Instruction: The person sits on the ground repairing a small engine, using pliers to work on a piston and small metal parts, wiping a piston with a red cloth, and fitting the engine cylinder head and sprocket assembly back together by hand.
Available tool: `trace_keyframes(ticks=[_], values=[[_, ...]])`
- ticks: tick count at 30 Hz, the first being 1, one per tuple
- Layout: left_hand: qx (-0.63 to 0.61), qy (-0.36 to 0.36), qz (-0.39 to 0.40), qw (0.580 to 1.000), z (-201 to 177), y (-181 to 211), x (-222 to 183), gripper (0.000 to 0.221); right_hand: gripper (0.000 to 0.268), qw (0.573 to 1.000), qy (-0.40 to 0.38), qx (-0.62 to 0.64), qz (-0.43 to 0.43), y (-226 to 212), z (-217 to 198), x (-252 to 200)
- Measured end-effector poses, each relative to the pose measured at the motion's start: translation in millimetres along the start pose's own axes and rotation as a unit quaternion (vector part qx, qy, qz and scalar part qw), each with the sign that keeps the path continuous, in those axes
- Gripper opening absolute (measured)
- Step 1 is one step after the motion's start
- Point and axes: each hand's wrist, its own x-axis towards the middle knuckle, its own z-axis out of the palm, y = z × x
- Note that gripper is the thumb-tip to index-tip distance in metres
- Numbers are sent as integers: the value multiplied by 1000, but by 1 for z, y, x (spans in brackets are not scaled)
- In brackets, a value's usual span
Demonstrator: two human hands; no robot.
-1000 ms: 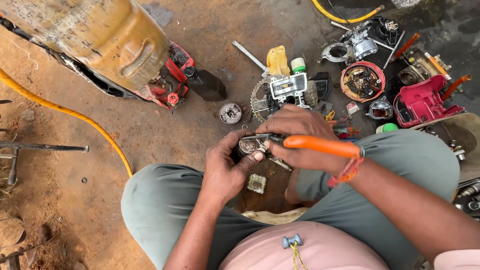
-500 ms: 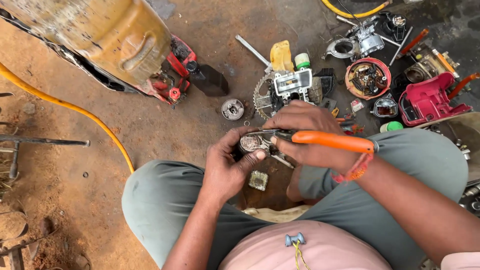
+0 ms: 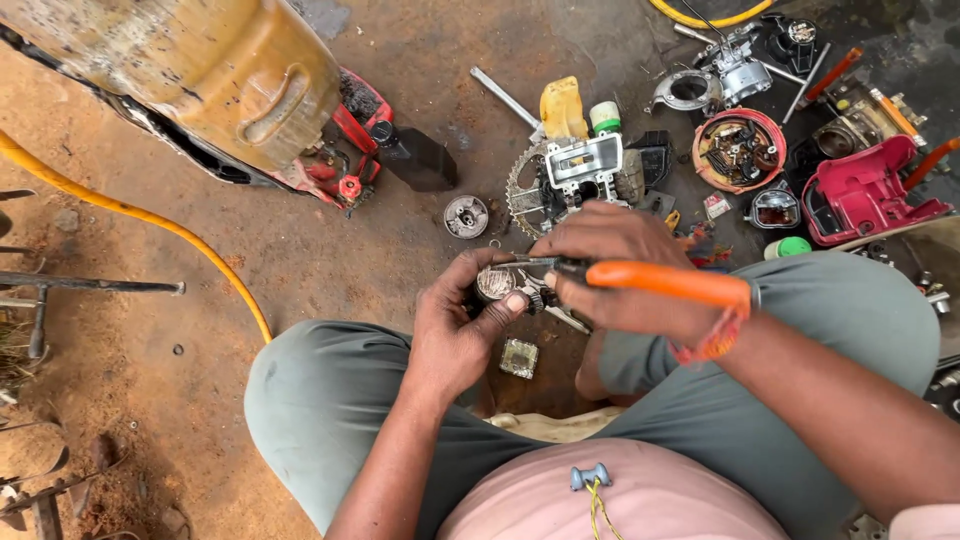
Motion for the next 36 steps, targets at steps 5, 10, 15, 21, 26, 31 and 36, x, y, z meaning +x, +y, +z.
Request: trace_keyframes(ticks=[5,10,15,21,26,31,36], values=[[-43,-10,-5,999,-1,-9,-1,41,24,999,-11,21,-26,-12,-4,-2],[-36,-12,26,999,-5,-3,3,41,25,999,18,10,-35,-14,-6,-1],[-2,-31,5,999,1,3,2,41,25,1000,15,23,-7,-1,-10,-8],[-7,-14,-11,1000,3,-4,5,46,28,1000,10,-17,-15,15,-23,-8],[17,37,-25,999,-17,-8,4,56,31,979,161,-110,58,27,-90,-43],[34,61,31,997,-48,-57,2,56,23,899,309,-251,181,106,-135,-150],[171,58,160,971,-80,-111,24,50,33,773,243,-236,535,201,-108,-295]])
